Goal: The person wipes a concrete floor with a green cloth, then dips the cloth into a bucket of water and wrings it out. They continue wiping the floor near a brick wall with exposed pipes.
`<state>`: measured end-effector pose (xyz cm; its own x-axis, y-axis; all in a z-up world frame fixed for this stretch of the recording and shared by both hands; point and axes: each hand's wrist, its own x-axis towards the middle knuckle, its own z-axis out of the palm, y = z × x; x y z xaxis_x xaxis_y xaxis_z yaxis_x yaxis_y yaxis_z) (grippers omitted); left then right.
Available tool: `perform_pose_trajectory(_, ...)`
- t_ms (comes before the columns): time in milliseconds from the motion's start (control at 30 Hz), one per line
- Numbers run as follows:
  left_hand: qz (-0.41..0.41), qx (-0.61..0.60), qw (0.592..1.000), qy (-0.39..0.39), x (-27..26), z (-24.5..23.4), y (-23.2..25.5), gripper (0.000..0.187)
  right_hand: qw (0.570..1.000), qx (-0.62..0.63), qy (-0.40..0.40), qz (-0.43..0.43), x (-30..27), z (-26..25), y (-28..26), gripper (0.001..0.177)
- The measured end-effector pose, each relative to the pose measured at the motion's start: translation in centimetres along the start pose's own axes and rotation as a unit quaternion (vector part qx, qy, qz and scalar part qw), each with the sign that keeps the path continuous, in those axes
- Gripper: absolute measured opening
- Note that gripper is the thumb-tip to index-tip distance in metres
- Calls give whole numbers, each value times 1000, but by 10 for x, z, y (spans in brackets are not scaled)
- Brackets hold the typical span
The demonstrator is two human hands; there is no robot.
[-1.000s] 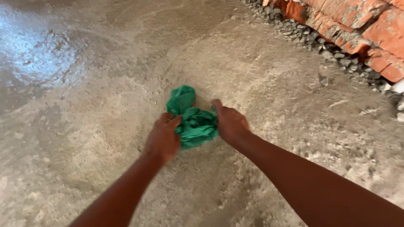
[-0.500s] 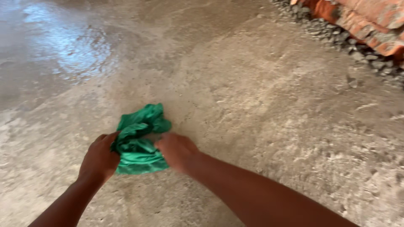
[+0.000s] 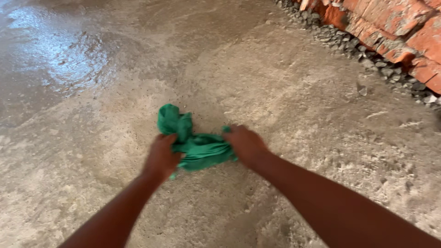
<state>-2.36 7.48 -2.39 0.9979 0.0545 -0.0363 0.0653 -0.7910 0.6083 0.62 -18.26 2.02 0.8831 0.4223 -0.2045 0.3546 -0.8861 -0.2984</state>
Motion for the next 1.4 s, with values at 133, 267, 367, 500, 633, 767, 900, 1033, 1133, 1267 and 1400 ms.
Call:
perform_pose_trajectory(133,64,-39,997,-2,-3,40,48,56,994,-96,52,14,-25,-13,36,57)
perform_pose_trajectory(267,31,-33,999,-28,-9,33,62,58,994,-62,81,43,-31,0,44,69)
perform_pose_trajectory(367,24,-17,1000,10,-16,14,43,54,996,5,80,47,-27,16,27,66)
perform_pose_trajectory(500,18,21,997,78,-34,-17,-6,55,993,67,94,-6,-14,39,-24,56)
perform_pose_trajectory(633,-12,49,985,166,-60,-47,-65,58,989,69,104,-81,-12,63,-89,57)
perform_pose_trajectory(767,-101,66,967,223,-83,-72,-108,50,984,39,72,-157,-17,71,-144,60)
perform_pose_trajectory(900,-149,26,965,212,-89,-76,-114,50,986,-27,-7,-167,-22,62,-154,38)
perform_pose_trajectory(1033,-107,26,978,175,-72,-57,-89,51,991,68,56,-100,-7,57,-109,21)
perform_pose_trajectory(1133,-44,13,988,146,-54,-33,-53,51,980,-18,155,-122,-2,48,-56,20)
perform_pose_trajectory(1267,25,-19,997,66,-39,-1,11,59,990,-75,117,-8,-23,15,8,26)
perform_pose_trajectory(1400,39,-49,998,-32,-42,19,64,60,985,-79,132,82,-55,-7,44,37)
